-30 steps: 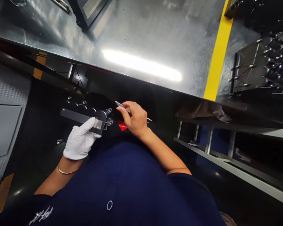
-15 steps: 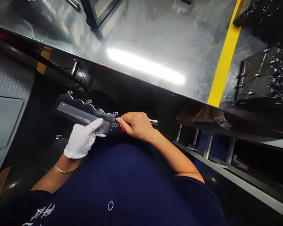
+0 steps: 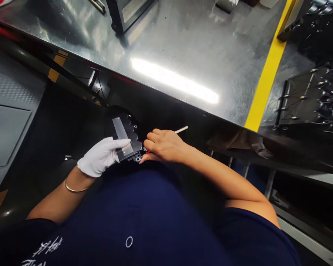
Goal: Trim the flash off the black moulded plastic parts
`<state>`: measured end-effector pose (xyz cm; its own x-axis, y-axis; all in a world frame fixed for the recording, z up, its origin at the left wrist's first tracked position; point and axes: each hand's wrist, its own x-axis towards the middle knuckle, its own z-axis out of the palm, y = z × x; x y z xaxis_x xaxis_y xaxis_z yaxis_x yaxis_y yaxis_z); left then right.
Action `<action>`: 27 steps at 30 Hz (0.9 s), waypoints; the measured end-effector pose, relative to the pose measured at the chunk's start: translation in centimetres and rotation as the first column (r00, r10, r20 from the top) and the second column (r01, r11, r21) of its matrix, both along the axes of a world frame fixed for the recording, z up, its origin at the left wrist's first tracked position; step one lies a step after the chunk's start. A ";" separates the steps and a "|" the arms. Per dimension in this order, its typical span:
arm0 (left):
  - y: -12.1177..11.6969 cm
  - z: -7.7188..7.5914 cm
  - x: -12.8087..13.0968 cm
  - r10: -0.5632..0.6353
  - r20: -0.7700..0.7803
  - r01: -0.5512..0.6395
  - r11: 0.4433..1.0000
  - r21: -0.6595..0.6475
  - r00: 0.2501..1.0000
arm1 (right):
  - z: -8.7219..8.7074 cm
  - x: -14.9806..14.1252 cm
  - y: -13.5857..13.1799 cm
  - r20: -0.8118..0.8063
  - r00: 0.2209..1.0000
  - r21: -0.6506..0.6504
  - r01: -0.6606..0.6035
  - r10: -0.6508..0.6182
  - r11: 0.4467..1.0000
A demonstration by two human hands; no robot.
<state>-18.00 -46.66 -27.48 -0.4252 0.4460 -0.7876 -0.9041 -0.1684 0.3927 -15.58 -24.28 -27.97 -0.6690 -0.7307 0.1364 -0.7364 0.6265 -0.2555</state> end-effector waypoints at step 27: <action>0.4 -0.3 -0.4 0.065 0.156 -0.077 0.995 0.069 0.986 | 0.0 0.3 0.3 -0.073 0.997 -0.329 0.008 -0.033 0.944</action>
